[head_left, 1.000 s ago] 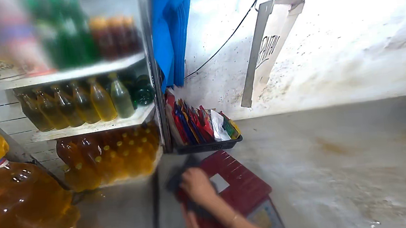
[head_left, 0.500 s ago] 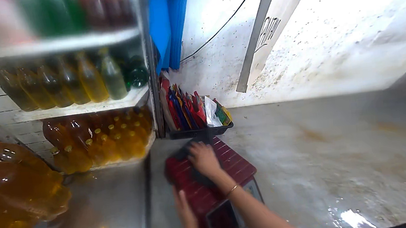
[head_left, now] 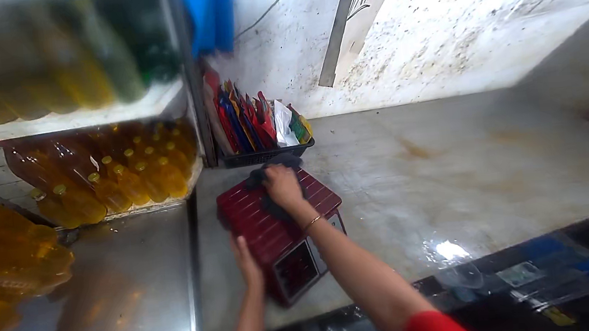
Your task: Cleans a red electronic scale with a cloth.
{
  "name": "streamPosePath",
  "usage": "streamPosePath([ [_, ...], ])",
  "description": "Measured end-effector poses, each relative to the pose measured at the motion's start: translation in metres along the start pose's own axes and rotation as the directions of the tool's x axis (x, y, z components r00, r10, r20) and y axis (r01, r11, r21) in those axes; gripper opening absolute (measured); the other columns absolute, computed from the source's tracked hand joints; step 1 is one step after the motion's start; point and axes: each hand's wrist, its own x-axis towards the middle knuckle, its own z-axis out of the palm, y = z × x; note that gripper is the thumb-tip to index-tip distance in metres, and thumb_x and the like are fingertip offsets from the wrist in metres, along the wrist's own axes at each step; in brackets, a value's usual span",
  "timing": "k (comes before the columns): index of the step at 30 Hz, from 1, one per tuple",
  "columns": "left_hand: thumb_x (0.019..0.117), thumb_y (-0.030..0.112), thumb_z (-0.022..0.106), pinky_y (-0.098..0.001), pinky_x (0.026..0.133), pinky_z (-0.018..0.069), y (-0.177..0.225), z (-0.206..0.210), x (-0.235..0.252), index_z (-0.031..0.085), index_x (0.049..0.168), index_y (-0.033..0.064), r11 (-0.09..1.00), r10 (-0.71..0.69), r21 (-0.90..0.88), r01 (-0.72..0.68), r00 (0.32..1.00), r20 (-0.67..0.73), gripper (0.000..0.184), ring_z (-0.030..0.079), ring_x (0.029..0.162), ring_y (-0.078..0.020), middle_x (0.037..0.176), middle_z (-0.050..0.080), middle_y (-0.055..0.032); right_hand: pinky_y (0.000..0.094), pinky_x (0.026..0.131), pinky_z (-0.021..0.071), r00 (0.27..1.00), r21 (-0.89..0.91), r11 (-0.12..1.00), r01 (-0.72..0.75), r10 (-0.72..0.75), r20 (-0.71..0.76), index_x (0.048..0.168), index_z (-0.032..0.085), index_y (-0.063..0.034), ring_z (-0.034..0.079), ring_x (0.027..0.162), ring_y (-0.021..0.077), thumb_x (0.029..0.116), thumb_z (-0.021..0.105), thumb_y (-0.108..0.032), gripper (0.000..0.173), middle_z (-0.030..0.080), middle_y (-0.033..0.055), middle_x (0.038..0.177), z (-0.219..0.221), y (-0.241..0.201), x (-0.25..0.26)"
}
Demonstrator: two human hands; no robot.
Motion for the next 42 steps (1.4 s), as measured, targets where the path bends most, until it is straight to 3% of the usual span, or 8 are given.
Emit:
streamPosePath([
  [5, 0.1046, 0.008, 0.036, -0.0353, 0.111, 0.0416, 0.0, -0.002, -0.013, 0.033, 0.149, -0.0102, 0.999, -0.024, 0.028, 0.025, 0.999, -0.041, 0.049, 0.051, 0.13, -0.0226, 0.145, 0.049, -0.0251, 0.056, 0.121, 0.0306, 0.883, 0.17, 0.89, 0.424, -0.447, 0.143, 0.127, 0.069, -0.009, 0.049, 0.141, 0.0345, 0.1012, 0.061, -0.025, 0.032, 0.061, 0.0141, 0.143, 0.036, -0.08, -0.056],
  [9, 0.1089, 0.04, 0.032, -0.0377, 0.119, 0.0352, 0.0, 0.003, -0.005, 0.021, 0.159, -0.0039, 1.0, 0.019, 0.001, -0.019, 0.999, -0.032, 0.067, 0.04, 0.146, -0.0257, 0.162, 0.031, -0.0251, 0.0613, 0.109, 0.0432, 0.985, 0.066, 0.986, 0.15, -0.155, 0.074, 0.129, 0.069, -0.0089, 0.056, 0.132, 0.0398, 0.1024, 0.06, -0.032, 0.036, 0.063, 0.0187, 0.137, -0.003, -0.005, -0.011],
  [13, 0.1061, 0.047, 0.034, -0.0379, 0.12, 0.0335, -0.003, 0.009, -0.013, 0.019, 0.16, -0.003, 0.999, 0.032, 0.0, -0.032, 0.997, -0.065, 0.075, 0.037, 0.148, -0.0255, 0.163, 0.029, -0.025, 0.0668, 0.109, 0.0368, 0.987, 0.045, 0.986, -0.162, 0.161, 0.021, 0.131, 0.068, -0.0058, 0.049, 0.133, 0.0467, 0.0952, 0.071, -0.043, 0.052, 0.058, 0.0244, 0.139, -0.02, 0.008, 0.014],
  [17, 0.107, 0.04, 0.035, -0.0376, 0.119, 0.0331, -0.003, 0.016, -0.017, 0.021, 0.159, -0.0043, 0.999, 0.026, -0.021, -0.028, 0.996, -0.091, 0.07, 0.038, 0.147, -0.026, 0.161, 0.031, -0.0261, 0.0617, 0.113, 0.0338, 0.984, 0.051, 0.997, 0.06, -0.068, 0.166, 0.127, 0.07, -0.0078, 0.051, 0.134, 0.0391, 0.0969, 0.065, -0.041, 0.045, 0.062, 0.0186, 0.137, 0.004, -0.072, -0.018],
  [23, 0.1072, 0.041, 0.037, -0.0377, 0.12, 0.0338, -0.003, 0.013, -0.018, 0.022, 0.159, -0.0034, 1.0, 0.021, 0.018, -0.019, 0.995, -0.093, 0.07, 0.039, 0.147, -0.026, 0.161, 0.032, -0.0258, 0.0709, 0.104, 0.0375, 0.977, 0.026, 0.976, -0.215, 0.215, 0.014, 0.124, 0.071, -0.0036, 0.051, 0.13, 0.048, 0.0896, 0.076, -0.037, 0.048, 0.06, 0.0259, 0.134, -0.022, 0.021, 0.021],
  [30, 0.1075, 0.035, 0.036, -0.0367, 0.12, 0.0322, -0.005, 0.015, -0.019, 0.021, 0.159, -0.0062, 0.999, 0.031, -0.008, -0.032, 0.995, -0.09, 0.068, 0.036, 0.148, -0.0265, 0.162, 0.029, -0.0274, 0.063, 0.111, 0.0326, 0.979, 0.026, 0.999, -0.036, 0.031, 0.201, 0.128, 0.071, -0.0109, 0.05, 0.134, 0.0376, 0.0925, 0.069, -0.043, 0.048, 0.062, 0.0169, 0.137, 0.006, -0.085, -0.015],
  [37, 0.1058, 0.041, 0.037, -0.0375, 0.121, 0.0316, -0.006, 0.014, -0.018, 0.019, 0.16, -0.0028, 1.0, 0.016, -0.005, -0.017, 0.996, -0.086, 0.072, 0.036, 0.149, -0.0257, 0.164, 0.028, -0.0251, 0.0712, 0.103, 0.0388, 0.951, 0.009, 0.956, -0.294, 0.294, -0.099, 0.135, 0.06, -0.0006, 0.049, 0.131, 0.0521, 0.0955, 0.07, -0.026, 0.048, 0.053, 0.0302, 0.141, -0.029, 0.053, 0.019],
  [42, 0.106, 0.032, 0.038, -0.0348, 0.116, 0.0378, -0.009, 0.012, -0.02, 0.022, 0.158, -0.005, 0.999, -0.006, -0.039, 0.003, 0.997, -0.071, 0.066, 0.044, 0.142, -0.0221, 0.158, 0.037, -0.025, 0.067, 0.103, 0.0423, 0.992, -0.024, 0.996, 0.086, -0.083, 0.092, 0.129, 0.07, -0.012, 0.057, 0.126, 0.0449, 0.1004, 0.059, -0.042, 0.042, 0.063, 0.0235, 0.132, 0.002, -0.041, -0.065],
])
